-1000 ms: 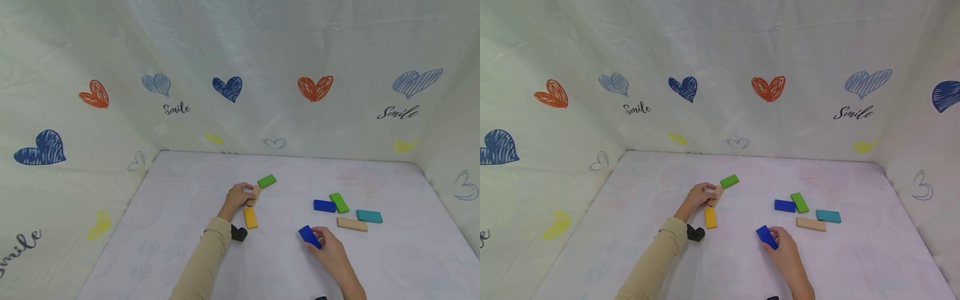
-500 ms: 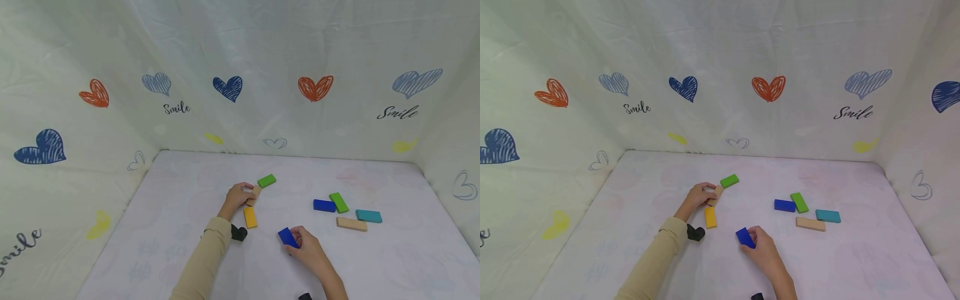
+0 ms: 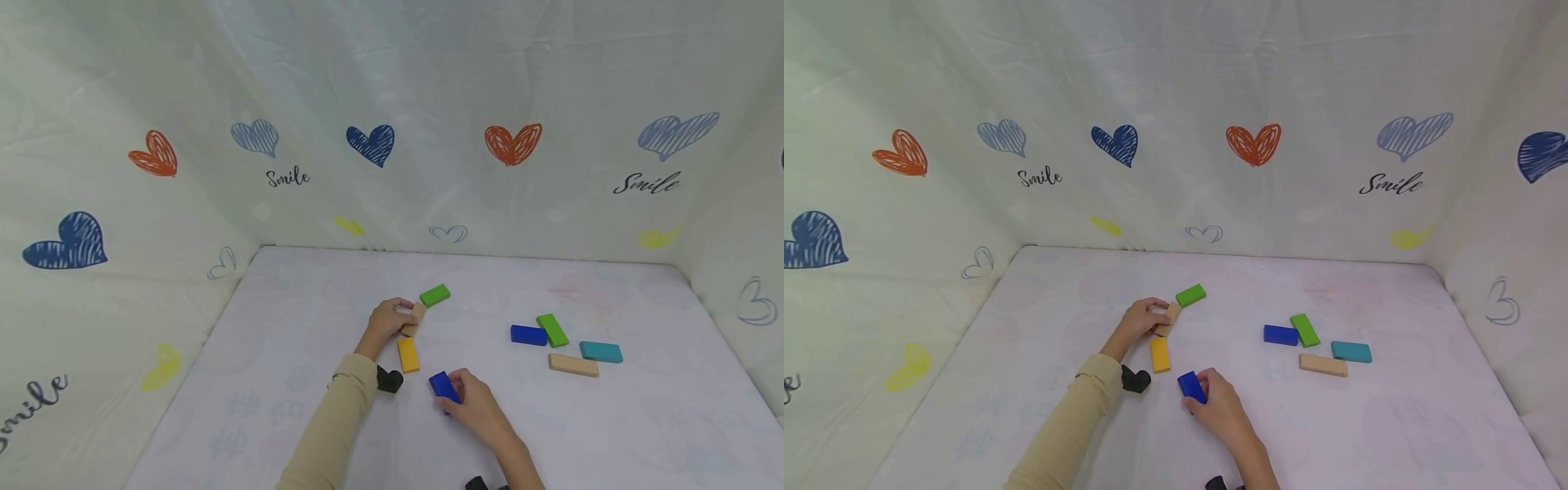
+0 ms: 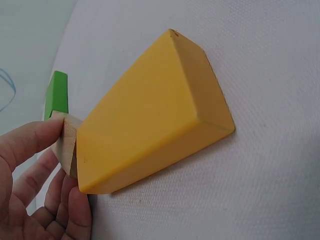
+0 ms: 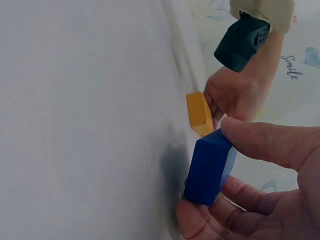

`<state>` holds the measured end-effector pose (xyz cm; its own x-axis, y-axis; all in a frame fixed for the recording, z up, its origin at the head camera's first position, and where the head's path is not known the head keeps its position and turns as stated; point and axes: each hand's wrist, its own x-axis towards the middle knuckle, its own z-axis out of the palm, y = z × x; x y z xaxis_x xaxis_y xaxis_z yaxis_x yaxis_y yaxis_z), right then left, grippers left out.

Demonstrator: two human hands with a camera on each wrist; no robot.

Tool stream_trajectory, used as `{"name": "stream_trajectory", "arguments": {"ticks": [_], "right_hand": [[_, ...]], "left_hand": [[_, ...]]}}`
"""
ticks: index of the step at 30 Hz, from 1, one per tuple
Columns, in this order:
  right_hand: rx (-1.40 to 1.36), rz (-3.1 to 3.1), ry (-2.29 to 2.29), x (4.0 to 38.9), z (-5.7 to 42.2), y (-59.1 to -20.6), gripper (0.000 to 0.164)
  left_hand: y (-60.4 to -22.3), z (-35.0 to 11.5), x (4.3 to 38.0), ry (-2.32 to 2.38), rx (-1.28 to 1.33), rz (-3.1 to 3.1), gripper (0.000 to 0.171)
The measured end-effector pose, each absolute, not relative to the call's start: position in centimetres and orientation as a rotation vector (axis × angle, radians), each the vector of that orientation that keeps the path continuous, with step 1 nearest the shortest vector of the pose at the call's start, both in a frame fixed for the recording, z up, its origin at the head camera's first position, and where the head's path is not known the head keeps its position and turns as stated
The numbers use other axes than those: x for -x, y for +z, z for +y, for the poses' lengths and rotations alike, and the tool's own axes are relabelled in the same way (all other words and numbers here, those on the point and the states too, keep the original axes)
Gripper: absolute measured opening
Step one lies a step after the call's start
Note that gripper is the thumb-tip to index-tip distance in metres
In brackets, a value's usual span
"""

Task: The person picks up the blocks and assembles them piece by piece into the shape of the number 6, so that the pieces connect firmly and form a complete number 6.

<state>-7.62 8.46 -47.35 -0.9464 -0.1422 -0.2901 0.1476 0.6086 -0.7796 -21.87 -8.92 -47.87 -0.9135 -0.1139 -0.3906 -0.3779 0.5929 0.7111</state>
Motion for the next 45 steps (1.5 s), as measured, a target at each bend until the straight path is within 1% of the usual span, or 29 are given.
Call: {"name": "stream_trajectory", "arguments": {"ticks": [6, 21, 27, 36, 45], "right_hand": [[0.044, 2.513, -1.254, 7.8, 7.3, -47.4, 0.039], [0.06, 2.519, -1.236, 8.5, 4.9, -47.8, 0.04], [0.044, 2.534, -1.221, 8.6, 4.6, -48.0, 0.04], [0.063, 2.54, -1.224, 8.6, 4.7, -48.0, 0.031], [0.062, 2.539, -1.256, 8.8, 4.9, -48.2, 0.033]], "left_hand": [[-47.9, -8.8, 21.9, 1.232, 0.402, 2.523, 0.032], [-47.9, -9.0, 21.9, 1.248, 0.37, 2.534, 0.032], [-47.9, -8.9, 21.9, 1.248, 0.367, 2.538, 0.032], [-47.5, -8.9, 21.7, 1.236, 0.367, 2.535, 0.032], [-48.0, -9.0, 21.9, 1.224, 0.359, 2.544, 0.031]]}}
